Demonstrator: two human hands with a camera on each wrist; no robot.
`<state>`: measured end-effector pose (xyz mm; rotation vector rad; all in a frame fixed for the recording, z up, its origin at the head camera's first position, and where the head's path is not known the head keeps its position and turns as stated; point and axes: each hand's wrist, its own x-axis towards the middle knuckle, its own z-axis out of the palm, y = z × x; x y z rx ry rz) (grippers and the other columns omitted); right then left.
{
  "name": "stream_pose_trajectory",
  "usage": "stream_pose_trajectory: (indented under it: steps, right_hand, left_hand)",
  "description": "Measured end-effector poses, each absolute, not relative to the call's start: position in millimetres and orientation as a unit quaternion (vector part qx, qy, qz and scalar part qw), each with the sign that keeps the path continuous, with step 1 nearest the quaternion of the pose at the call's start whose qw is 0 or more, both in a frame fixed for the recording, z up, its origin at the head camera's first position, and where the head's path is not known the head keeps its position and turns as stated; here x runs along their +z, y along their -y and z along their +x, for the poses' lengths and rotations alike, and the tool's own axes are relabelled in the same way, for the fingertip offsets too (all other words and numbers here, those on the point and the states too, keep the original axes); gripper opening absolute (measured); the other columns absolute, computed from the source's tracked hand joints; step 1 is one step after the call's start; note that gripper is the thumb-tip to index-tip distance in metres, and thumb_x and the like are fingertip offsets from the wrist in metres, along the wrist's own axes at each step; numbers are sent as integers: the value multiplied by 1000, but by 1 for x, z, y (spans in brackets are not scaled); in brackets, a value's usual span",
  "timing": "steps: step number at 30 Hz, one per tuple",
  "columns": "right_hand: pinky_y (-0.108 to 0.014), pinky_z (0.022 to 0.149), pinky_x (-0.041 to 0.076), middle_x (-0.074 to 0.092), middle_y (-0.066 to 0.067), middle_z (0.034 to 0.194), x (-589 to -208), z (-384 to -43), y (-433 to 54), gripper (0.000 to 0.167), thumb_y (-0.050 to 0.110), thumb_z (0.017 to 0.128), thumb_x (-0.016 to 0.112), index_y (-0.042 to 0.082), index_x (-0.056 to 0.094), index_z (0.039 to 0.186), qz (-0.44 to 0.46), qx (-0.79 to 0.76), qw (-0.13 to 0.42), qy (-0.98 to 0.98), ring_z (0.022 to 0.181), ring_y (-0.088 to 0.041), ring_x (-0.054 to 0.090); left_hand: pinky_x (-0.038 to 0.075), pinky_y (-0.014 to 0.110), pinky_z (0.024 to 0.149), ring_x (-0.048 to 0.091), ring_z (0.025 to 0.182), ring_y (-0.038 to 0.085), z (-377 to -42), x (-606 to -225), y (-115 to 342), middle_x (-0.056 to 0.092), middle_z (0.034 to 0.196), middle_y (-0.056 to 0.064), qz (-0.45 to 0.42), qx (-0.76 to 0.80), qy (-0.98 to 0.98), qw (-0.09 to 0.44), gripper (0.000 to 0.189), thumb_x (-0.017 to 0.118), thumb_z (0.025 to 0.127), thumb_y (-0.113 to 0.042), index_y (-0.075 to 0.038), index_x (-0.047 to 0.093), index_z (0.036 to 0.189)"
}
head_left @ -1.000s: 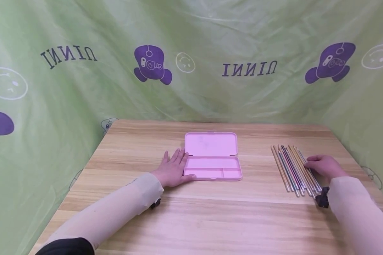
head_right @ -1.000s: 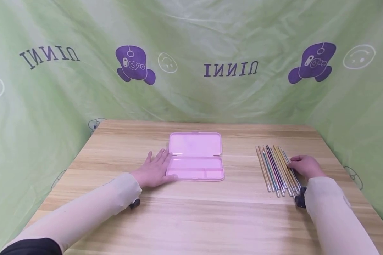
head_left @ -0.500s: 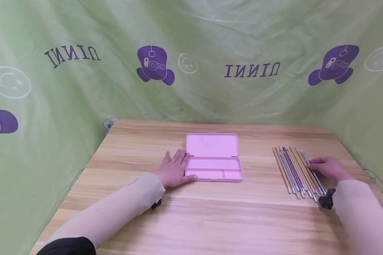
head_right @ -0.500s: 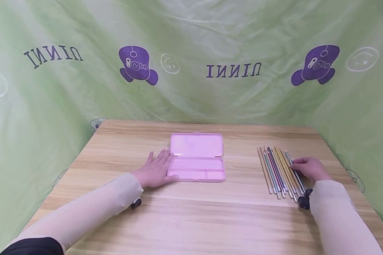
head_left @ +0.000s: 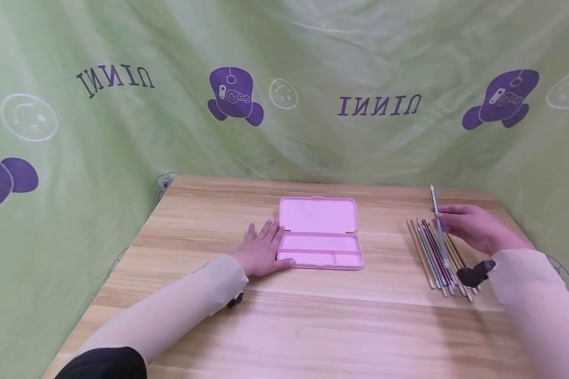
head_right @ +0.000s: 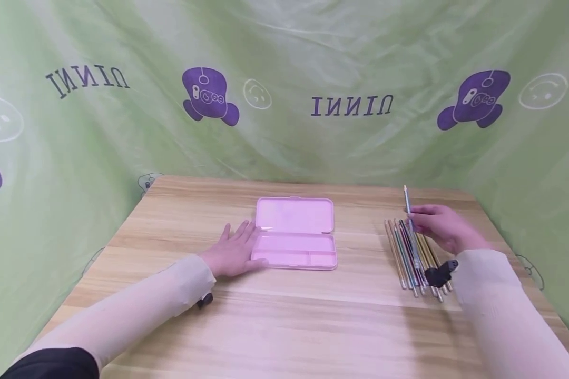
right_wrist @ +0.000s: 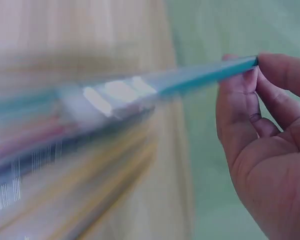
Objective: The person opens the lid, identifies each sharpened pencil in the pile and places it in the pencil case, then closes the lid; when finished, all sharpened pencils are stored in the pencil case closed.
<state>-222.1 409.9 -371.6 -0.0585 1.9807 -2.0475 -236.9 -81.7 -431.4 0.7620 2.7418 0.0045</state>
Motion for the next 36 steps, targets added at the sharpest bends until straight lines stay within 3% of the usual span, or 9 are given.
stream_pose_trajectory:
  steps: [5,8,13,21,27,36]
  right_hand:
    - [-24,85,58,75,-6,102,-359,-236,-364,31,-9,104,49,10,72,107,-60,-708,182,-679,94,-15,73]
    - [-25,88,57,75,-6,106,-353,-244,-338,24,-6,106,48,-4,66,121,-82,-692,201,-688,98,-14,72]
    - [-27,96,55,72,-5,111,-347,-256,-296,43,-2,107,48,-25,37,142,-117,-627,230,-735,104,-12,70]
    - [-34,99,54,70,-14,116,-355,-274,-244,39,-2,104,53,-23,44,135,-145,-578,278,-754,108,-21,69]
    - [-31,92,55,72,-12,111,-369,-286,-218,34,-1,103,55,-20,51,132,-156,-531,307,-774,100,-15,68]
    - [-28,79,51,74,-8,102,-385,-295,-188,24,-1,97,64,-12,69,118,-218,-395,272,-850,84,-12,61]
  left_hand:
    - [-7,60,122,-7,157,30,-237,-432,81,-5,171,15,263,10,-953,150,105,35,98,-78,-4,7,165]
    - [-6,61,122,-6,157,31,-238,-432,81,-4,172,15,264,11,-953,147,104,37,98,-77,-3,9,165]
    - [-5,60,122,-5,157,30,-237,-429,81,-4,172,15,261,-1,-954,146,104,36,98,-78,-4,8,166]
    - [-6,59,122,-6,157,29,-237,-428,81,-6,171,15,260,-6,-954,152,106,32,97,-79,-3,5,165]
    - [-6,59,122,-7,157,28,-236,-429,79,-5,171,14,255,-17,-954,155,106,31,97,-80,-4,5,165]
    - [-3,60,123,-3,158,28,-237,-432,81,0,172,14,255,-17,-956,145,106,32,96,-81,-5,8,166]
